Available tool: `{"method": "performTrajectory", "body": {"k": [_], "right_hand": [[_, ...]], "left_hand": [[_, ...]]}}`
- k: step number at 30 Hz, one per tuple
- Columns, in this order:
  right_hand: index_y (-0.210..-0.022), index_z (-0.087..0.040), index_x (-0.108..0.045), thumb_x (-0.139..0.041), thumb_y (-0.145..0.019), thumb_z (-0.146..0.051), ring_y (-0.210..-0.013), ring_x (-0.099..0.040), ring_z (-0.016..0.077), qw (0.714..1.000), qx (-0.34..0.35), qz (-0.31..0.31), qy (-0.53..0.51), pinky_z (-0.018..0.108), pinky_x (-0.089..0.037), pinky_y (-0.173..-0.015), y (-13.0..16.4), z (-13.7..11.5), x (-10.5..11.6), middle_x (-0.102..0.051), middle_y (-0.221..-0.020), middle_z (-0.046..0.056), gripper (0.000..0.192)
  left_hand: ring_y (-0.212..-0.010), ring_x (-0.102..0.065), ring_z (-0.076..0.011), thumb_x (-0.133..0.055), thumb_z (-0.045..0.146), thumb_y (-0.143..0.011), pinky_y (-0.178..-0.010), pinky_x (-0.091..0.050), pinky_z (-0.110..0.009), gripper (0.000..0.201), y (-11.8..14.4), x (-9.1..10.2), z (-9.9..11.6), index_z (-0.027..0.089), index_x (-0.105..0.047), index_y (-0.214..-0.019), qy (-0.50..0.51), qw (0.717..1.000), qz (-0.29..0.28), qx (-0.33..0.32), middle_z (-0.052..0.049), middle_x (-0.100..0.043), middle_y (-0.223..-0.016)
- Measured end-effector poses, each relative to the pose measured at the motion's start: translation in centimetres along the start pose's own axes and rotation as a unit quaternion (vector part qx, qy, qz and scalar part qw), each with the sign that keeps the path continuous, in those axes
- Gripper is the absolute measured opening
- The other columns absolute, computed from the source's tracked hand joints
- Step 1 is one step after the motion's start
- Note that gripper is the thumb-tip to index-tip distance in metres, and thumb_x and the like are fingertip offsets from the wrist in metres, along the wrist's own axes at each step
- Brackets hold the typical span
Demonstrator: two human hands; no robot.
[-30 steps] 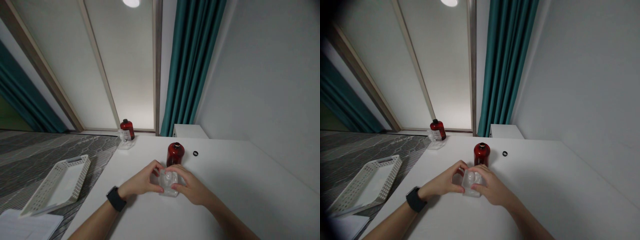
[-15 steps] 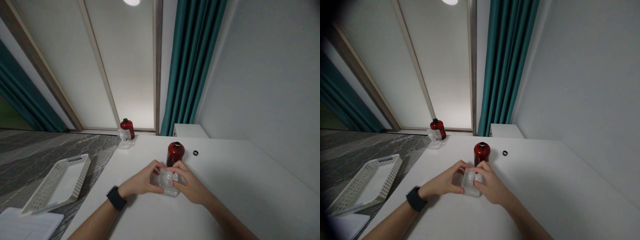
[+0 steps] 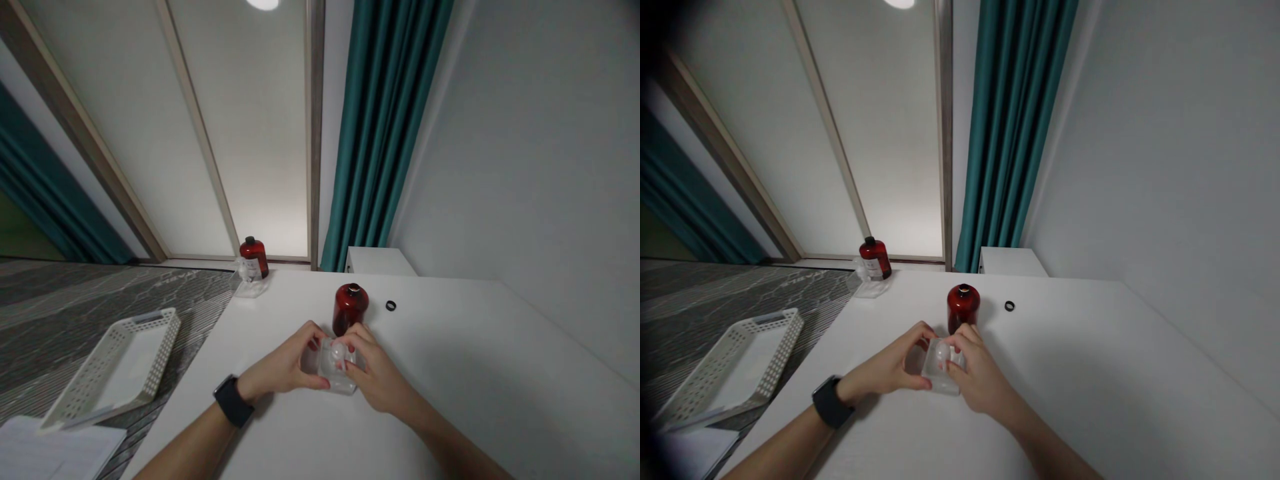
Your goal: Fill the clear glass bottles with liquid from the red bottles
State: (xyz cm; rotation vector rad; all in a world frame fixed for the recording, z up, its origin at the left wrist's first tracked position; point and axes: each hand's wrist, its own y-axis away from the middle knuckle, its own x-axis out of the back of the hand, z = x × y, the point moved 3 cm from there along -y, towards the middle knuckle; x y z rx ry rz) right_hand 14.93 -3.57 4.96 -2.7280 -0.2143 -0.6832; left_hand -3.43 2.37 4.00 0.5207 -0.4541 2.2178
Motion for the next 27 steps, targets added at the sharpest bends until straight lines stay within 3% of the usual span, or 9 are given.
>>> {"method": "performTrajectory", "body": {"k": [5,9,12,15,21,24,27], "right_hand": [[-0.099,-0.021,-0.066,-0.060,-0.087,-0.014,-0.099,-0.054,0.0234,1.000,0.007,0.003,0.009,0.037,-0.044,-0.088,-0.1,0.4,-0.1,-0.055,-0.097,0.004,0.015],[-0.116,-0.022,-0.065,-0.058,-0.090,-0.015,-0.102,-0.056,0.0226,0.999,0.047,0.005,0.018,0.037,-0.047,-0.091,0.0,0.2,-0.1,-0.058,-0.103,0.006,0.028],[-0.119,-0.023,-0.064,-0.052,-0.093,-0.014,-0.097,-0.059,0.0208,0.994,0.080,0.064,0.040,0.035,-0.049,-0.088,0.1,0.1,0.4,-0.059,-0.099,0.005,0.030],[-0.111,-0.023,-0.065,-0.049,-0.093,-0.014,-0.083,-0.058,0.0184,0.979,0.100,0.162,0.069,0.031,-0.049,-0.077,0.0,0.3,1.3,-0.059,-0.091,0.003,0.025],[-0.106,-0.023,-0.059,-0.050,-0.093,-0.016,-0.074,-0.053,0.0183,0.938,0.100,0.324,0.076,0.032,-0.046,-0.069,-0.2,2.5,3.2,-0.053,-0.082,0.001,0.018],[-0.114,-0.023,-0.056,-0.051,-0.093,-0.020,-0.080,-0.055,0.0198,0.932,0.080,0.348,0.061,0.037,-0.049,-0.076,-0.4,4.0,3.4,-0.056,-0.092,0.004,0.021],[-0.127,-0.023,-0.050,-0.056,-0.091,-0.026,-0.088,-0.057,0.0222,0.938,0.046,0.340,0.056,0.041,-0.050,-0.079,-0.8,5.5,2.9,-0.058,-0.105,0.008,0.037]], "left_hand": [[-0.099,-0.055,-0.0232,-0.084,0.036,-0.072,-0.090,-0.046,-0.036,0.053,-0.2,0.1,0.4,0.020,-0.054,-0.113,-0.012,1.000,0.003,0.008,-0.005,-0.057,-0.109],[-0.096,-0.055,-0.0228,-0.086,0.031,-0.068,-0.087,-0.046,-0.035,0.054,-0.1,0.7,0.3,0.019,-0.053,-0.109,-0.022,0.999,-0.005,0.027,-0.003,-0.058,-0.105],[-0.097,-0.055,-0.0234,-0.085,0.030,-0.067,-0.088,-0.046,-0.036,0.055,0.2,1.8,0.1,0.019,-0.052,-0.109,-0.027,0.999,-0.011,0.035,-0.003,-0.058,-0.105],[-0.100,-0.056,-0.0239,-0.083,0.027,-0.069,-0.091,-0.046,-0.038,0.051,0.4,3.1,-0.2,0.019,-0.053,-0.110,-0.041,0.998,0.003,0.038,-0.004,-0.059,-0.107],[-0.100,-0.059,-0.0239,-0.072,0.023,-0.078,-0.090,-0.051,-0.040,0.044,0.1,4.9,-2.3,0.020,-0.055,-0.119,-0.083,0.991,0.104,0.018,-0.007,-0.061,-0.113],[-0.103,-0.059,-0.0246,-0.069,0.023,-0.081,-0.085,-0.053,-0.038,0.045,-0.3,5.2,-3.9,0.021,-0.056,-0.124,-0.097,0.980,0.171,0.007,-0.008,-0.060,-0.112],[-0.099,-0.061,-0.0240,-0.069,0.028,-0.083,-0.082,-0.056,-0.038,0.050,-0.7,5.2,-5.3,0.020,-0.055,-0.130,-0.084,0.967,0.239,0.018,-0.009,-0.059,-0.113]]}}
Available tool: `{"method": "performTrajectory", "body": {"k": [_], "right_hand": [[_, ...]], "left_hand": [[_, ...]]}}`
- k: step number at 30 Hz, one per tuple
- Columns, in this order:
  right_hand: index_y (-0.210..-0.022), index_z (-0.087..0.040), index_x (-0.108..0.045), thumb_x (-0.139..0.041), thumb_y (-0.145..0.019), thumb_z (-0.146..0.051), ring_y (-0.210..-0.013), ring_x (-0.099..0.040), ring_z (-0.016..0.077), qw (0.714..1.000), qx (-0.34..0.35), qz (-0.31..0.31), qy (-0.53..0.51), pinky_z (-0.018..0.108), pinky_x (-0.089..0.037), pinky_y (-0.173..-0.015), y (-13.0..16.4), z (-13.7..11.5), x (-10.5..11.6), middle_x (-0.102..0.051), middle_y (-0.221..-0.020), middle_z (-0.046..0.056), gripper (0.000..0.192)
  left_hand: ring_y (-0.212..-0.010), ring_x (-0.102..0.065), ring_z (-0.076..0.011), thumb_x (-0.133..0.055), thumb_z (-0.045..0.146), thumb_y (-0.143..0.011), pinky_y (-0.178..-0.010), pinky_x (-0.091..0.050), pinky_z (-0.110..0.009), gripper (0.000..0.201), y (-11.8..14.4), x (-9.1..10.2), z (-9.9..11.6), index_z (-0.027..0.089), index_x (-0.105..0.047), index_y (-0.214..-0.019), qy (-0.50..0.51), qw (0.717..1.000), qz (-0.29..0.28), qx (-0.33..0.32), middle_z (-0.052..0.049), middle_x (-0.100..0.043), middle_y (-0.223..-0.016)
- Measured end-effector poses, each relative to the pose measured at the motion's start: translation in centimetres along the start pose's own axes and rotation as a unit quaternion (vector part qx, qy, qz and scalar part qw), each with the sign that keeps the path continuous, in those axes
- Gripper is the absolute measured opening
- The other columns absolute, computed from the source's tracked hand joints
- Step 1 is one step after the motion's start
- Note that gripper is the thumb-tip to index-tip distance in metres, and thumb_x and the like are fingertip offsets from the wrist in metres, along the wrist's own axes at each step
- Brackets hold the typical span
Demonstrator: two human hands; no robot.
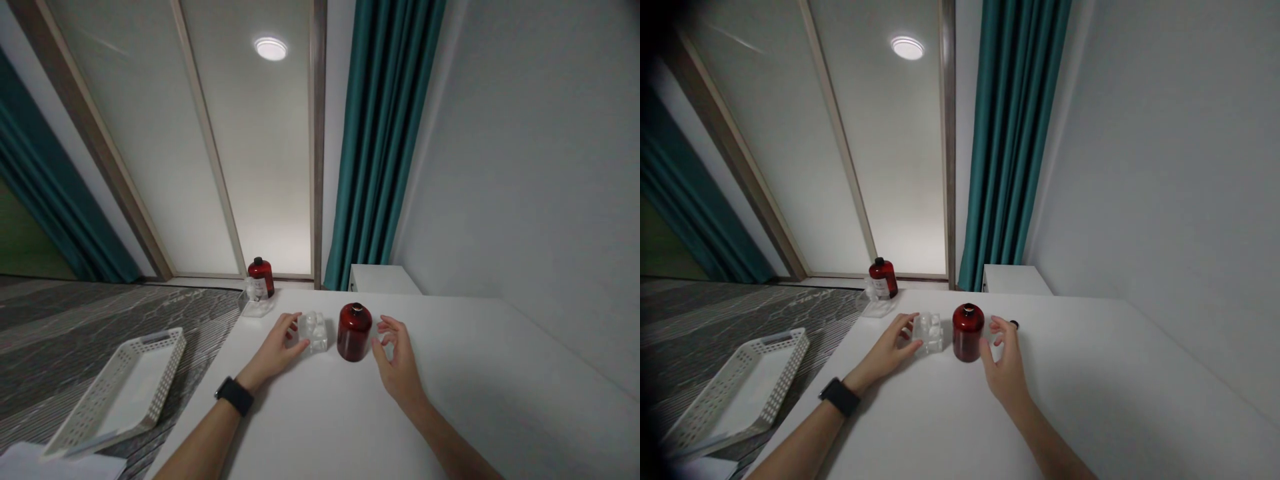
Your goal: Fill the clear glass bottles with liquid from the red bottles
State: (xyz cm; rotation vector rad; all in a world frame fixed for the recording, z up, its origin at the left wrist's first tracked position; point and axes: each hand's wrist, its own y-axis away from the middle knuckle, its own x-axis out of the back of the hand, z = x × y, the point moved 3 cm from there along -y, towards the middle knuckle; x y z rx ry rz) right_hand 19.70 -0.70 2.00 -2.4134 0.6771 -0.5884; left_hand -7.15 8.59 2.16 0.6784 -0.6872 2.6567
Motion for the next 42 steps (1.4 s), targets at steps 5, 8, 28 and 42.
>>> {"method": "performTrajectory", "body": {"k": [5,8,28,42], "right_hand": [[-0.140,-0.021,-0.039,-0.062,-0.086,-0.030,-0.111,-0.056,0.0280,0.999,-0.019,-0.048,-0.012,0.041,-0.052,-0.080,0.3,1.8,-1.8,-0.053,-0.126,0.014,0.060],[-0.144,-0.022,-0.034,-0.065,-0.082,-0.031,-0.119,-0.053,0.0292,0.996,-0.040,-0.069,-0.026,0.043,-0.053,-0.085,0.4,2.6,-2.6,-0.047,-0.137,0.016,0.070],[-0.156,-0.026,-0.021,-0.072,-0.076,-0.017,-0.126,-0.057,0.0271,0.929,-0.141,-0.290,-0.179,0.051,-0.047,-0.104,1.0,0.3,-2.2,-0.051,-0.147,0.015,0.095],[-0.113,-0.020,-0.067,-0.051,-0.087,-0.015,-0.085,-0.063,0.0194,0.979,0.043,-0.179,0.086,0.036,-0.054,-0.082,-2.0,2.0,0.3,-0.067,-0.094,0.005,0.031]], "left_hand": [[-0.100,-0.062,-0.0249,-0.065,0.033,-0.087,-0.081,-0.058,-0.040,0.052,-0.1,-0.9,-0.9,0.021,-0.051,-0.135,0.014,0.998,0.055,0.022,-0.011,-0.057,-0.120],[-0.101,-0.063,-0.0253,-0.064,0.037,-0.088,-0.084,-0.058,-0.042,0.054,-0.1,-1.3,-1.1,0.020,-0.050,-0.137,0.026,0.996,0.070,0.040,-0.012,-0.055,-0.122],[-0.132,-0.046,-0.0303,-0.056,0.026,-0.095,-0.113,-0.039,-0.051,0.049,2.7,-2.6,6.8,0.025,-0.043,-0.143,-0.038,0.993,0.012,-0.107,-0.014,-0.050,-0.141],[-0.148,-0.031,-0.0367,-0.072,0.027,-0.084,-0.124,-0.021,-0.059,0.088,3.0,-4.5,5.1,0.022,-0.021,-0.156,0.072,0.993,-0.087,-0.018,-0.017,-0.031,-0.161]]}}
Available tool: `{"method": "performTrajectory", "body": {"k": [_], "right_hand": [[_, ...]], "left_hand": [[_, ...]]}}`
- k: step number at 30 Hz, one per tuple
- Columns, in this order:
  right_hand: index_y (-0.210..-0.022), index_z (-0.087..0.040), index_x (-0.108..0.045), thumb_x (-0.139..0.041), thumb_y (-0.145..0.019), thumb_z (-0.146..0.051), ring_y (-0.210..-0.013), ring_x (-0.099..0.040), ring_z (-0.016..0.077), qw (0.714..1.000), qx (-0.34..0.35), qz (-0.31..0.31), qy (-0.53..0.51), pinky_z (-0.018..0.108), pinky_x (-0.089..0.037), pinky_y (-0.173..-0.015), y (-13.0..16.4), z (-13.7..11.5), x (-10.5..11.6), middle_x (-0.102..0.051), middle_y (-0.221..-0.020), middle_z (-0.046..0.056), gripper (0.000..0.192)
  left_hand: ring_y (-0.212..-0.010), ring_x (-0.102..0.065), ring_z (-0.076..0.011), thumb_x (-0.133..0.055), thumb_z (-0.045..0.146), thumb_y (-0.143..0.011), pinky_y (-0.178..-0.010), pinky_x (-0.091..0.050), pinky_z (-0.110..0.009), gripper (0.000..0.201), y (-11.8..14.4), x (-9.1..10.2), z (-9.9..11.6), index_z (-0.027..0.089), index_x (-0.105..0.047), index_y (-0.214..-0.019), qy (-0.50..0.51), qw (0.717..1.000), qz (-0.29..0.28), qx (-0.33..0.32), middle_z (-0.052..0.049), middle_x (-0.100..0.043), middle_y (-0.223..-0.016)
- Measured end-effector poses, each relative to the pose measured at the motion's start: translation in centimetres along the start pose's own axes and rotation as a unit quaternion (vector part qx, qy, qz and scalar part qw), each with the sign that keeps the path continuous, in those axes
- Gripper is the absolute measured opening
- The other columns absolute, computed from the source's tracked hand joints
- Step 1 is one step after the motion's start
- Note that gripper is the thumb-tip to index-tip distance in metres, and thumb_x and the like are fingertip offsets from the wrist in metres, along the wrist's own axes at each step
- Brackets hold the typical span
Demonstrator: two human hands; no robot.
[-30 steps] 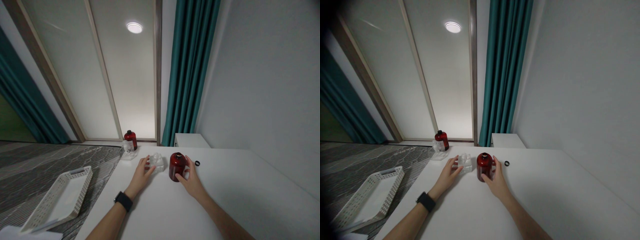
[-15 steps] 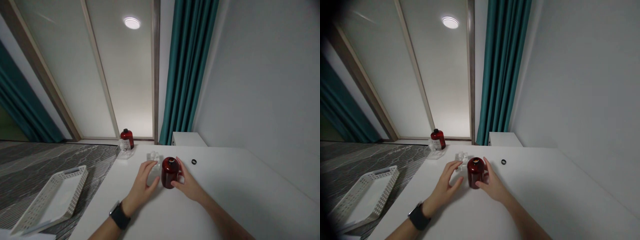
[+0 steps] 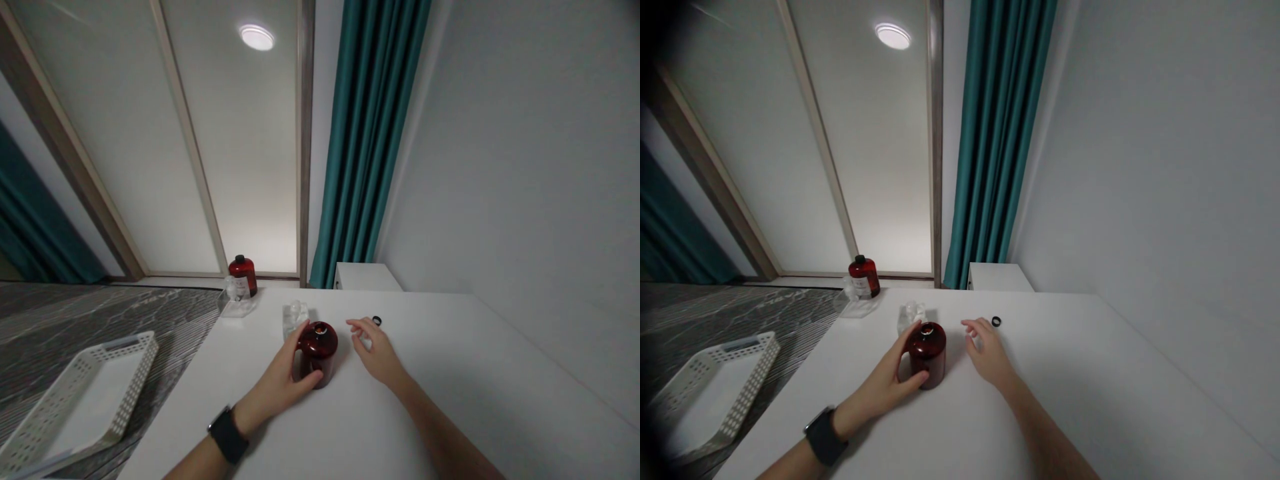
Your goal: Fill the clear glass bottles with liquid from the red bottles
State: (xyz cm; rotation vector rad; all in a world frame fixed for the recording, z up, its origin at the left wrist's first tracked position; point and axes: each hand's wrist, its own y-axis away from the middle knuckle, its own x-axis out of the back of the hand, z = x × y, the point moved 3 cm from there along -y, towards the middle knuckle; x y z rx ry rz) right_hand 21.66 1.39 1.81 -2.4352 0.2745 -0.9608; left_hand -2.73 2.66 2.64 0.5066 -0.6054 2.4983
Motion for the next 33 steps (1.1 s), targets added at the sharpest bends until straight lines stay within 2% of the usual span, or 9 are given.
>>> {"method": "performTrajectory", "body": {"k": [4,8,12,18,21,24,27,30,33], "right_hand": [[-0.112,-0.018,-0.066,-0.056,-0.084,-0.020,-0.088,-0.058,0.0254,0.990,-0.059,0.073,0.109,0.044,-0.047,-0.088,-0.9,4.5,2.0,-0.060,-0.090,0.007,0.029],[-0.115,-0.018,-0.064,-0.066,-0.081,-0.029,-0.096,-0.057,0.0303,0.970,-0.115,0.093,0.195,0.045,-0.043,-0.090,-0.8,7.2,2.7,-0.061,-0.099,0.011,0.036],[-0.110,-0.017,-0.066,-0.068,-0.082,-0.029,-0.101,-0.058,0.0330,0.958,-0.139,0.077,0.240,0.043,-0.042,-0.088,-0.5,7.8,2.3,-0.064,-0.103,0.014,0.031],[-0.095,-0.021,-0.067,-0.062,-0.084,-0.020,-0.094,-0.058,0.0279,0.957,-0.138,0.066,0.248,0.038,-0.040,-0.082,-0.6,7.7,2.2,-0.066,-0.092,0.009,0.012],[-0.093,-0.020,-0.065,-0.060,-0.082,-0.017,-0.091,-0.056,0.0269,0.965,-0.118,0.068,0.226,0.038,-0.040,-0.081,-0.9,7.1,2.3,-0.065,-0.090,0.008,0.012],[-0.092,-0.018,-0.062,-0.057,-0.078,-0.014,-0.089,-0.056,0.0266,0.977,-0.080,0.068,0.184,0.039,-0.042,-0.082,-1.1,5.4,2.0,-0.063,-0.090,0.009,0.015],[-0.098,-0.018,-0.062,-0.054,-0.080,-0.013,-0.092,-0.056,0.0259,0.990,-0.029,0.063,0.122,0.040,-0.045,-0.084,-1.1,2.5,1.5,-0.063,-0.095,0.008,0.021],[-0.110,-0.020,-0.064,-0.051,-0.089,-0.018,-0.096,-0.058,0.0246,0.997,0.019,0.054,0.053,0.041,-0.046,-0.089,-1.0,-0.9,1.0,-0.065,-0.099,0.008,0.025],[-0.110,-0.022,-0.064,-0.049,-0.095,-0.022,-0.097,-0.060,0.0229,0.997,0.034,0.071,-0.001,0.038,-0.049,-0.087,-0.7,-3.7,0.9,-0.065,-0.101,0.008,0.022]], "left_hand": [[-0.147,-0.033,-0.0380,-0.073,0.022,-0.080,-0.123,-0.021,-0.060,0.088,-0.4,-0.1,0.5,0.019,-0.025,-0.154,0.007,1.000,-0.029,-0.006,-0.018,-0.038,-0.158],[-0.142,-0.042,-0.0351,-0.070,0.017,-0.081,-0.122,-0.028,-0.057,0.082,-0.5,-0.2,0.7,0.020,-0.029,-0.152,0.012,0.999,-0.048,-0.015,-0.015,-0.046,-0.153],[-0.139,-0.046,-0.0357,-0.071,0.019,-0.082,-0.119,-0.031,-0.058,0.080,-0.4,-0.4,0.0,0.020,-0.031,-0.151,0.000,0.999,-0.048,-0.018,-0.015,-0.049,-0.150],[-0.139,-0.045,-0.0354,-0.071,0.020,-0.082,-0.119,-0.031,-0.059,0.080,-0.4,-0.4,-0.1,0.020,-0.031,-0.151,-0.002,0.999,-0.052,-0.014,-0.016,-0.049,-0.150],[-0.139,-0.046,-0.0352,-0.072,0.021,-0.082,-0.119,-0.031,-0.058,0.079,-0.4,-0.3,0.2,0.021,-0.033,-0.150,0.004,0.998,-0.054,-0.012,-0.015,-0.049,-0.150],[-0.137,-0.047,-0.0344,-0.072,0.020,-0.081,-0.119,-0.032,-0.057,0.077,-0.5,-0.3,0.6,0.020,-0.035,-0.148,0.016,0.998,-0.059,-0.002,-0.015,-0.051,-0.148],[-0.137,-0.047,-0.0341,-0.074,0.020,-0.081,-0.119,-0.032,-0.056,0.077,-0.5,-0.3,1.0,0.020,-0.036,-0.148,0.026,0.998,-0.062,-0.001,-0.015,-0.051,-0.147],[-0.138,-0.046,-0.0348,-0.076,0.023,-0.080,-0.119,-0.032,-0.055,0.079,-0.4,-0.3,1.2,0.020,-0.035,-0.148,0.018,0.998,-0.062,-0.011,-0.016,-0.050,-0.148],[-0.136,-0.046,-0.0354,-0.077,0.025,-0.080,-0.117,-0.034,-0.053,0.079,-0.3,-0.3,1.3,0.021,-0.035,-0.147,-0.018,0.998,-0.060,-0.032,-0.016,-0.049,-0.147]]}}
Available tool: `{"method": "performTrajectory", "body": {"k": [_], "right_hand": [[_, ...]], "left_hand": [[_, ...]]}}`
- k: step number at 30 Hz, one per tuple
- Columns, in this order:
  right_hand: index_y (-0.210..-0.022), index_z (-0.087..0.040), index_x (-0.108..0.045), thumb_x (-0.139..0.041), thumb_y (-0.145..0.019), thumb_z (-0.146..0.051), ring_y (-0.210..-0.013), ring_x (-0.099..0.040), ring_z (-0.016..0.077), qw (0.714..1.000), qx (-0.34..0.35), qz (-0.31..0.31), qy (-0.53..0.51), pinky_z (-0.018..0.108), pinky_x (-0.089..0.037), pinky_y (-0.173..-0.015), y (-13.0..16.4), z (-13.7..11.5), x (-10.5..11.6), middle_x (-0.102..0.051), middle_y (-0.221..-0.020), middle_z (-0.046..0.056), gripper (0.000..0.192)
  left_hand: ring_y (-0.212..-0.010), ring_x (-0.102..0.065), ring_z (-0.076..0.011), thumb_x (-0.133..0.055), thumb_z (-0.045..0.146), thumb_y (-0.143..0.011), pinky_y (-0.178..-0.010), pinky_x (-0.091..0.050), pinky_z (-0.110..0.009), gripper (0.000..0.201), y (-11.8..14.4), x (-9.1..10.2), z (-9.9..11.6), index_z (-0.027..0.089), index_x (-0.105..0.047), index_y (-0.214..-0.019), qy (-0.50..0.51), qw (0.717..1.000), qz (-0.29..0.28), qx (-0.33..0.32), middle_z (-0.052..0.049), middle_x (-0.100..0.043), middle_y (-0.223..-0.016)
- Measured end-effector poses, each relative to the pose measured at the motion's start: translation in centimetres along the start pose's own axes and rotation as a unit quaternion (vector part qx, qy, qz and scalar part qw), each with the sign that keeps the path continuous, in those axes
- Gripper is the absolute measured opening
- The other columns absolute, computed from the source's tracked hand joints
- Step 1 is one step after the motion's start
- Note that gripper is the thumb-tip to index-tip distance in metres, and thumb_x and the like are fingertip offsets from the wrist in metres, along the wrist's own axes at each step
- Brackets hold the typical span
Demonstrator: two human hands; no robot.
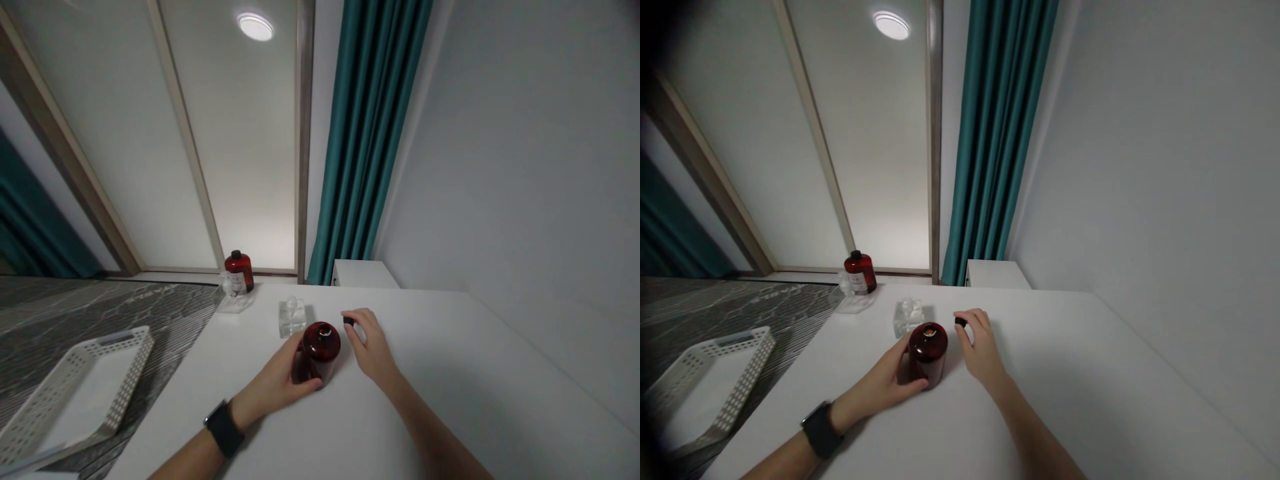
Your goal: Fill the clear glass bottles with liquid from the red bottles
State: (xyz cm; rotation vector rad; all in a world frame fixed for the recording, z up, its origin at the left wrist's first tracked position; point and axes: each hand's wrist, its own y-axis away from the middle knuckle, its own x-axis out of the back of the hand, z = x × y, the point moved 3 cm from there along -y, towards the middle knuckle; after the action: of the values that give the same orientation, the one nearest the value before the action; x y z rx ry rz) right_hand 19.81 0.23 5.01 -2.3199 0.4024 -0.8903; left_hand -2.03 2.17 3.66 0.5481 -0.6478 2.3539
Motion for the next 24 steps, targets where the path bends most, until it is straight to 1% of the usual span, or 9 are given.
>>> {"method": "performTrajectory", "body": {"k": [2,4,7,10,13,15,18,21,24], "right_hand": [[-0.111,-0.021,-0.062,-0.048,-0.097,-0.022,-0.095,-0.061,0.0216,0.999,-0.010,0.030,-0.027,0.036,-0.051,-0.084,0.2,-1.3,0.3,-0.065,-0.102,0.008,0.020],[-0.108,-0.021,-0.062,-0.052,-0.096,-0.023,-0.092,-0.062,0.0207,0.994,-0.032,0.065,-0.078,0.036,-0.051,-0.083,0.4,-2.1,0.6,-0.065,-0.099,0.007,0.016],[-0.099,-0.021,-0.063,-0.061,-0.090,-0.026,-0.087,-0.064,0.0201,0.979,-0.073,0.109,-0.157,0.035,-0.053,-0.080,0.8,-2.5,1.1,-0.067,-0.091,0.005,0.010],[-0.087,-0.022,-0.061,-0.068,-0.086,-0.028,-0.084,-0.067,0.0204,0.963,-0.095,0.133,-0.212,0.035,-0.054,-0.078,1.1,-2.4,1.3,-0.071,-0.087,0.005,0.009],[-0.077,-0.023,-0.057,-0.069,-0.087,-0.029,-0.089,-0.071,0.0218,0.952,-0.101,0.130,-0.256,0.040,-0.055,-0.084,1.2,-2.2,1.2,-0.076,-0.090,0.006,0.016],[-0.076,-0.023,-0.057,-0.069,-0.087,-0.028,-0.093,-0.072,0.0225,0.951,-0.104,0.124,-0.264,0.041,-0.054,-0.088,1.3,-2.3,1.1,-0.077,-0.093,0.006,0.017],[-0.078,-0.024,-0.058,-0.069,-0.088,-0.027,-0.093,-0.073,0.0223,0.953,-0.100,0.109,-0.266,0.041,-0.055,-0.087,1.5,-2.6,1.0,-0.078,-0.093,0.006,0.015],[-0.080,-0.024,-0.060,-0.068,-0.088,-0.023,-0.091,-0.073,0.0214,0.964,-0.073,0.087,-0.242,0.039,-0.055,-0.086,1.7,-3.2,0.9,-0.077,-0.093,0.005,0.012],[-0.084,-0.025,-0.063,-0.067,-0.088,-0.018,-0.091,-0.072,0.0201,0.978,-0.025,0.073,-0.193,0.037,-0.055,-0.085,1.8,-3.8,1.1,-0.076,-0.096,0.005,0.009]], "left_hand": [[-0.132,-0.049,-0.0358,-0.077,0.026,-0.079,-0.115,-0.037,-0.053,0.081,0.1,0.1,0.1,0.022,-0.034,-0.147,-0.039,0.999,0.005,-0.018,-0.016,-0.051,-0.144],[-0.128,-0.050,-0.0356,-0.077,0.023,-0.077,-0.111,-0.041,-0.052,0.085,0.2,0.2,0.4,0.023,-0.031,-0.148,-0.077,0.996,0.015,-0.034,-0.015,-0.052,-0.139],[-0.125,-0.051,-0.0352,-0.075,0.019,-0.075,-0.108,-0.044,-0.052,0.087,0.2,0.4,0.7,0.025,-0.029,-0.149,-0.108,0.993,0.030,-0.049,-0.015,-0.050,-0.135],[-0.125,-0.051,-0.0347,-0.073,0.018,-0.075,-0.108,-0.044,-0.052,0.086,0.3,0.6,0.7,0.025,-0.030,-0.148,-0.120,0.991,0.031,-0.054,-0.014,-0.048,-0.134],[-0.125,-0.050,-0.0337,-0.072,0.017,-0.074,-0.108,-0.045,-0.052,0.087,0.3,0.6,0.5,0.026,-0.029,-0.149,-0.127,0.990,0.022,-0.056,-0.013,-0.046,-0.134],[-0.124,-0.051,-0.0329,-0.072,0.015,-0.073,-0.107,-0.046,-0.051,0.089,0.4,0.5,0.4,0.027,-0.028,-0.150,-0.133,0.989,0.018,-0.057,-0.013,-0.046,-0.134],[-0.123,-0.051,-0.0320,-0.071,0.012,-0.071,-0.107,-0.047,-0.049,0.091,0.4,0.4,0.5,0.026,-0.028,-0.150,-0.139,0.988,0.017,-0.061,-0.013,-0.045,-0.134],[-0.126,-0.048,-0.0322,-0.070,0.010,-0.070,-0.109,-0.045,-0.050,0.091,0.4,0.6,0.8,0.026,-0.028,-0.150,-0.143,0.987,0.014,-0.071,-0.013,-0.045,-0.137],[-0.124,-0.048,-0.0328,-0.069,0.009,-0.070,-0.108,-0.044,-0.053,0.090,0.4,0.7,1.3,0.025,-0.029,-0.149,-0.151,0.985,0.007,-0.078,-0.013,-0.049,-0.136]]}}
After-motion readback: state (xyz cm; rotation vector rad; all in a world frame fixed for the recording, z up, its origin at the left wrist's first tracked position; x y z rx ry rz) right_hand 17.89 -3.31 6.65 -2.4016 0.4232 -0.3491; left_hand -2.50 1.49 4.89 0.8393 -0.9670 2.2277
